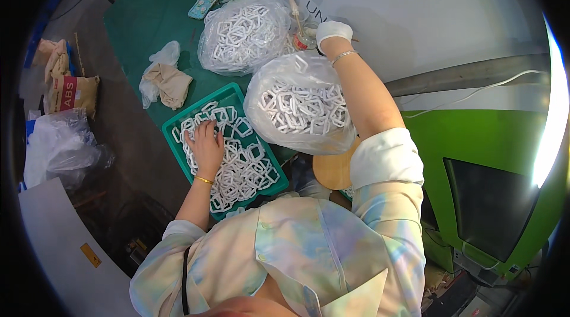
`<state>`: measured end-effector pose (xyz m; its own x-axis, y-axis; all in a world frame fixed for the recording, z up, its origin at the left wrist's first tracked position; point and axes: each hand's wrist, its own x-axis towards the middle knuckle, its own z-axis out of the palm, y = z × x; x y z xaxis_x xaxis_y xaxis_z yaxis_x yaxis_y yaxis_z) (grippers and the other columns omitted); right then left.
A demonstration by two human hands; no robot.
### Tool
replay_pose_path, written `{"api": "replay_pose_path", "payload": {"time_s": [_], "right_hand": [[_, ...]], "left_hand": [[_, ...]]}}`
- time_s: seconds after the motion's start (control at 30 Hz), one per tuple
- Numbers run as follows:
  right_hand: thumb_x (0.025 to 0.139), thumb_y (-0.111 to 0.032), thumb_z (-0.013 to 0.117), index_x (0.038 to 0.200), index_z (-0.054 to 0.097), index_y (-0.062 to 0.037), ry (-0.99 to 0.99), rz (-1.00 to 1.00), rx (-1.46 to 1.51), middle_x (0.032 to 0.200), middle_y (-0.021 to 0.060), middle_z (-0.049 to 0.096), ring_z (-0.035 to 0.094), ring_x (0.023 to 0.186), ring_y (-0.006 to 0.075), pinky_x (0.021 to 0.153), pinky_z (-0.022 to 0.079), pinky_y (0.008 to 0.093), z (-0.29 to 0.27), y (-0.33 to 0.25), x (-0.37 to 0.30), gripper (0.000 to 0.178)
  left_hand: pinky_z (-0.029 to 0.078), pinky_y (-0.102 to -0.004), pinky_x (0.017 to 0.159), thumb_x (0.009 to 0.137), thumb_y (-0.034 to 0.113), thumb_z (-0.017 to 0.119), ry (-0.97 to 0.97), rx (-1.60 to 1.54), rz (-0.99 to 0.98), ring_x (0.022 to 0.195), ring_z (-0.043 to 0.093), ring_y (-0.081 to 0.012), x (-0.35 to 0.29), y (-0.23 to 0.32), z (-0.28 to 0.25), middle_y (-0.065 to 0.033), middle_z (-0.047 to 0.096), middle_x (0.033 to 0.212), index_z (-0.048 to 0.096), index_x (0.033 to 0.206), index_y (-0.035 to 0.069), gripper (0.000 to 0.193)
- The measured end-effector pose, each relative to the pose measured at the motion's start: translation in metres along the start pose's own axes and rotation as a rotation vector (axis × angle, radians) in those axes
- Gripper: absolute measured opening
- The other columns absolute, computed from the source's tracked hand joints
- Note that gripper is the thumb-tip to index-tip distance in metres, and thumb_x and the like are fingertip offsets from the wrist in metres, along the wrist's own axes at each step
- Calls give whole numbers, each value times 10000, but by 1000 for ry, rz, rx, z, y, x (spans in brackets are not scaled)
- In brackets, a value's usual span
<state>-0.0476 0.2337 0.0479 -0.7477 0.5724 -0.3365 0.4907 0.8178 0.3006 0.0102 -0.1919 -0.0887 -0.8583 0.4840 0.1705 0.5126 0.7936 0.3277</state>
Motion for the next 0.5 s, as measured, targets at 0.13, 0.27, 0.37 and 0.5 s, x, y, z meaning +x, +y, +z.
{"api": "replay_pose_path", "payload": {"time_s": [0.13, 0.27, 0.37, 0.5], "right_hand": [[948, -168, 537, 1092, 748, -110, -12, 15, -7, 1146, 112, 718, 696, 1055, 296, 853, 560, 403, 2, -2, -2, 262], [950, -169, 531, 1092, 746, -107, 15, 5, 8, 1142, 121, 718, 696, 1052, 301, 850, 562, 410, -3, 2, -8, 266], [945, -179, 546, 1101, 747, -118, 26, 12, 20, 1157, 112, 715, 691, 1069, 295, 856, 559, 397, -21, 3, -19, 261], [940, -184, 550, 1097, 748, -124, 15, 8, -2, 1152, 110, 718, 693, 1065, 297, 859, 558, 392, -29, 7, -39, 261]], "left_hand": [[192, -609, 1137, 874, 211, 662, -2, 4, -3, 1206, 528, -233, -1, 1, 0, -49, 596, 1224, 601, 1216, 107, 362], [197, -611, 1136, 876, 211, 660, 7, 7, 12, 1207, 527, -235, -2, 0, 2, -50, 596, 1225, 601, 1214, 106, 359], [200, -609, 1135, 875, 210, 660, 9, 4, 12, 1205, 527, -236, -3, -1, 1, -49, 597, 1225, 602, 1213, 105, 359], [203, -606, 1136, 875, 211, 659, 8, -3, 10, 1201, 530, -237, -2, -2, 0, -48, 601, 1223, 606, 1210, 105, 355]]}}
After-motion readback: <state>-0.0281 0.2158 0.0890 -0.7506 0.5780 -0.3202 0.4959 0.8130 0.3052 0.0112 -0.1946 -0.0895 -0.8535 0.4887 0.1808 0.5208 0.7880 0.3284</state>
